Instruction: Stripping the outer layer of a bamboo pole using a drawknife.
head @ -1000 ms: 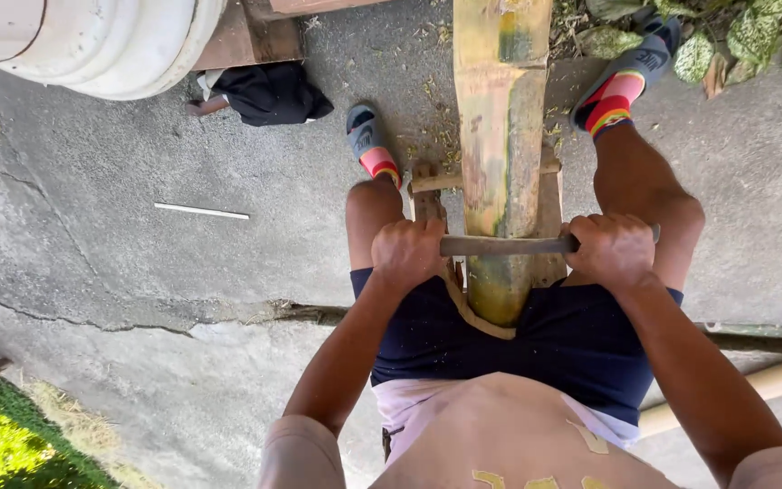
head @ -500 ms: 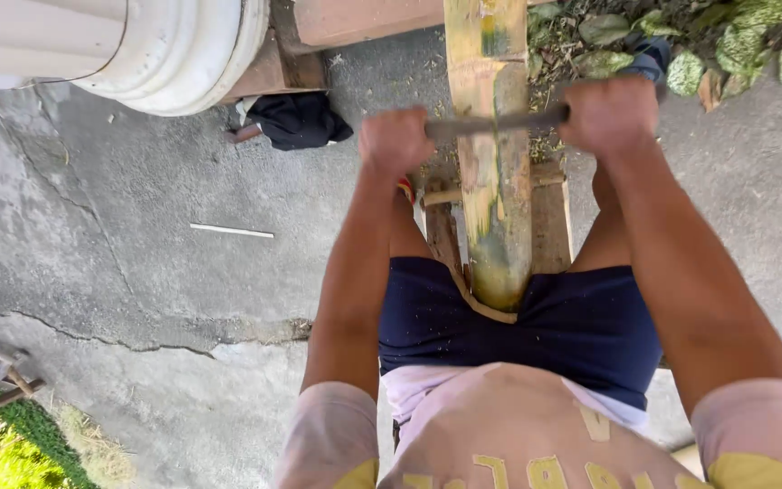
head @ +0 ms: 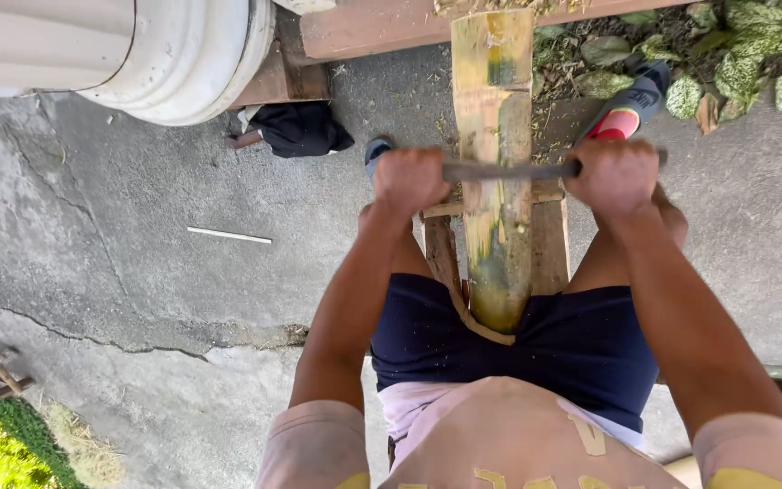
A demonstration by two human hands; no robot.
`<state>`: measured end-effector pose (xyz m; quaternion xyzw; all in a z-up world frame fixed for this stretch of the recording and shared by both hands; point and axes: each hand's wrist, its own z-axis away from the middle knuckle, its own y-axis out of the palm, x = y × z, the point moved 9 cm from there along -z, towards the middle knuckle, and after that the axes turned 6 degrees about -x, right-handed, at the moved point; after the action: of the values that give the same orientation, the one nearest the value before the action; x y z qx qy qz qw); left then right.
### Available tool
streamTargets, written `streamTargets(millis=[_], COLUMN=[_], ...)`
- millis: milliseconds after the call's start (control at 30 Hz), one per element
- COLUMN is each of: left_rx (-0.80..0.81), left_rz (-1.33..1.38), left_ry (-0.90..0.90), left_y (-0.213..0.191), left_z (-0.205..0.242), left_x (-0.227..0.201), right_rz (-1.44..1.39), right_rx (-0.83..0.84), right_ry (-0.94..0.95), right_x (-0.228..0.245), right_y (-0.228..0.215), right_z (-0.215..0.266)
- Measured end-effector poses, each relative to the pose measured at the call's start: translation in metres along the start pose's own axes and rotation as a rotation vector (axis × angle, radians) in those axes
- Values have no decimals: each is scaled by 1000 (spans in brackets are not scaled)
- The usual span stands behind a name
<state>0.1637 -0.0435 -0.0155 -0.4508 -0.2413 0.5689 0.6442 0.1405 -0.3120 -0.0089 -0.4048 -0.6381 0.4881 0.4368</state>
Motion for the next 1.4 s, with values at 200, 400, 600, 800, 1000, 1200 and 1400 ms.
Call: streamTargets(millis=[200, 400, 600, 800, 1000, 1200, 1400], left_rx=[-142, -167, -25, -103, -84, -117, -121], left_rz=[-38, 84, -13, -24, 85, -37, 15], left_ry=[-9, 8, -95, -51, 36, 43, 11], left_y=[-30, 31, -34, -94, 5, -37, -61], left_z=[-22, 59, -42, -89, 20, -52, -54], left_x=[10, -9, 19, 33, -6, 17, 16], right_rz=[-76, -161, 2, -51, -165, -27, -67], right_rx=[1, -46, 87, -93, -72, -107, 19], right_ry=[0, -66, -129, -115, -44, -35, -16], right_x=[-8, 24, -22, -42, 15, -2, -28], right_y=[13, -14, 29, 51, -11, -9, 35], right_z=[-31, 31, -62, -106, 8, -68, -62])
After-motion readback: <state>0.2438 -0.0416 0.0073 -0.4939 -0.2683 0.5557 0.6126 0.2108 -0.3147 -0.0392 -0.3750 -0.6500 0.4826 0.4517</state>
